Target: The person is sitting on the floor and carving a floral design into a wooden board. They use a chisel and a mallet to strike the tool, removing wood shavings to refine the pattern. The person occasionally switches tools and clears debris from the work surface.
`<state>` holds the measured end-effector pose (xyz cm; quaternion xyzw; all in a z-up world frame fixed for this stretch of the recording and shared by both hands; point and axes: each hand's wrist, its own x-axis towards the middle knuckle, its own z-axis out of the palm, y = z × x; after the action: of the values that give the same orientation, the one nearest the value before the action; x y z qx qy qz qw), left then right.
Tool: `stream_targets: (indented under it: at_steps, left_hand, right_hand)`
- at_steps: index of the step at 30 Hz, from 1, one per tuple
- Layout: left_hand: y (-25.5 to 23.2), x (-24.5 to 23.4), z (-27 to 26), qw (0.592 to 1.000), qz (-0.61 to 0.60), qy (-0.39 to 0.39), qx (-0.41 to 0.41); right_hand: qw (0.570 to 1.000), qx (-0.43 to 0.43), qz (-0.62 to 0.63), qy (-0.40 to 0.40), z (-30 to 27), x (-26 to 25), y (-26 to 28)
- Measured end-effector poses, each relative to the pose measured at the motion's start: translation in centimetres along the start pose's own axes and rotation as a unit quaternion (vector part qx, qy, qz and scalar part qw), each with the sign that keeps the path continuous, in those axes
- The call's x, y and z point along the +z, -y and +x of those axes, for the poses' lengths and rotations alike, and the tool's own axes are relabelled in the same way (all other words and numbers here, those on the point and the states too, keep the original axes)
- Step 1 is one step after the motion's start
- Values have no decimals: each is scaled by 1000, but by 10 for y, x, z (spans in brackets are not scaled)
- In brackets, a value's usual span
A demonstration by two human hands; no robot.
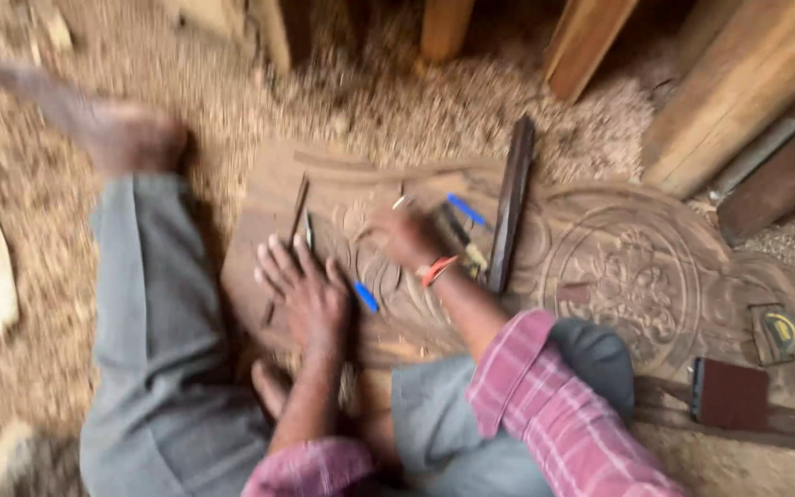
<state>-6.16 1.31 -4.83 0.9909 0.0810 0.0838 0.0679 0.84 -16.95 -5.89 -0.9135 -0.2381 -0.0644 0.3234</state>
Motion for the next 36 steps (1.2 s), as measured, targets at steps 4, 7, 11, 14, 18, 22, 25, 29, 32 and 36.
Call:
stream_targets:
  at_steps: [4,7,11,14,18,22,25,29,32,36]
  left_hand:
    - [-1,-10,1,999,-34,1,-5]
    - [1,-6,6,1000,-21,15,-15]
    - [-1,-9,-1,1000,-7,4,-4]
    - [0,-11,-2,1000,-12,7,-7]
    - [1,-5,-3,999,-20,24,-20]
    - [1,-5,3,1000,-11,20,-14]
    - [-1,-3,0,1000,-23,7,-6]
    - [4,-2,-2,999,-3,36,-13]
    - [2,-1,3,999,-2,48,-16]
    - [1,-6,1,1000,-9,23,-12]
  right_hand:
    - [994,-61,-36,86,14,-11,-3]
    - [983,-114,-135,44,13,-43,-9]
    - [983,-125,-131,17,21,-52,1]
    - [983,-111,-114,92,18,-32,16]
    - [979,-131,-136,82,6,-54,-1]
    - [972,-126,-193,43,8,-75,-5]
    - [981,-83,-165,56,9,-45,13]
    - [972,-141,-172,79,-10,-45,10]
    - [960,-116,-240,82,-11,-64,-4]
    - [964,-81,-250,37,-2,-52,10]
